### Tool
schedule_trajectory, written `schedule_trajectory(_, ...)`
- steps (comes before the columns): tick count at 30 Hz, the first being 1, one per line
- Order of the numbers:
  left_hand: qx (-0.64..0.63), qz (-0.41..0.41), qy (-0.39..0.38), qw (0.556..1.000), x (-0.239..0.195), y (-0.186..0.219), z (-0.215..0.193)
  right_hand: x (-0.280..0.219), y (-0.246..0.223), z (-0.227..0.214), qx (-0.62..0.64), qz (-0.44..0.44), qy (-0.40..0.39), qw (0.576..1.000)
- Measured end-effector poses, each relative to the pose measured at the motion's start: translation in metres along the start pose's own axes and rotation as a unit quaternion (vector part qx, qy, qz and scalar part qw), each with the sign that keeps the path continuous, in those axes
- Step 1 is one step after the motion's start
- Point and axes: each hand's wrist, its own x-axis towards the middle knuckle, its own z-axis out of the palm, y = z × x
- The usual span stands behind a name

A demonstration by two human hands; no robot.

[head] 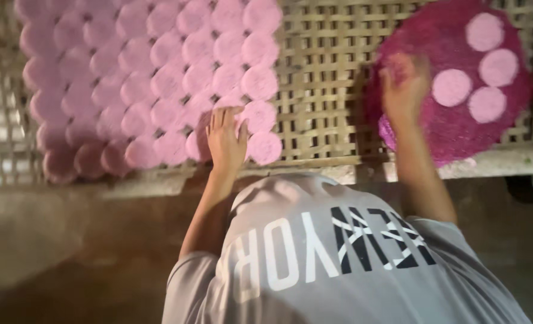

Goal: The person places pink circular discs onto a woven tray, arranging them in neat rows. They also handle a pink glittery circular mat, moving it aside and then placing it back over the discs.

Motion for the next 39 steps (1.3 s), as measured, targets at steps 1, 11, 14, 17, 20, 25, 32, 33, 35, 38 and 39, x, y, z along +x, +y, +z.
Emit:
schedule_trajectory(1,0.003,0.025,-0.016,1.0,0.006,0.009,0.008,0.016,0.026,-0.035,-0.165,-0.113,0.072,0.977)
schedule_trajectory(11,-0.069,0.155,-0.127,0.977,0.042,0.105,0.081,0.093,0.163,-0.16,-0.438,-0.182,0.017,0.88)
schedule_trajectory(14,-0.076,0.141,-0.125,0.979,0.05,0.11,0.087,0.119,0.184,-0.17,-0.394,-0.148,0.078,0.904)
schedule_trajectory(17,-0.086,0.135,-0.116,0.98,0.058,0.104,0.086,0.178,0.197,-0.181,-0.075,0.112,0.161,0.978)
schedule_trajectory(20,-0.083,0.098,-0.115,0.985,0.064,0.097,0.084,0.24,0.193,-0.189,0.231,0.251,0.189,0.921)
schedule_trajectory(25,-0.109,0.081,-0.071,0.988,0.089,0.083,0.082,0.326,0.175,-0.056,0.312,0.13,-0.088,0.937)
schedule_trajectory(32,-0.116,0.091,-0.062,0.987,0.118,0.086,0.088,0.375,0.108,0.198,0.332,0.17,-0.188,0.909)
schedule_trajectory(33,-0.13,0.087,-0.058,0.986,0.119,0.087,0.086,0.377,0.099,0.222,0.323,0.143,-0.194,0.915)
schedule_trajectory(35,-0.157,0.084,-0.054,0.982,0.121,0.086,0.082,0.376,0.086,0.258,0.305,0.087,-0.201,0.927)
schedule_trajectory(38,-0.182,0.051,-0.062,0.98,0.124,0.083,0.075,0.368,0.078,0.277,0.053,-0.009,-0.117,0.992)
schedule_trajectory(39,-0.179,0.047,-0.062,0.981,0.124,0.082,0.074,0.366,0.074,0.281,0.026,-0.061,-0.087,0.994)
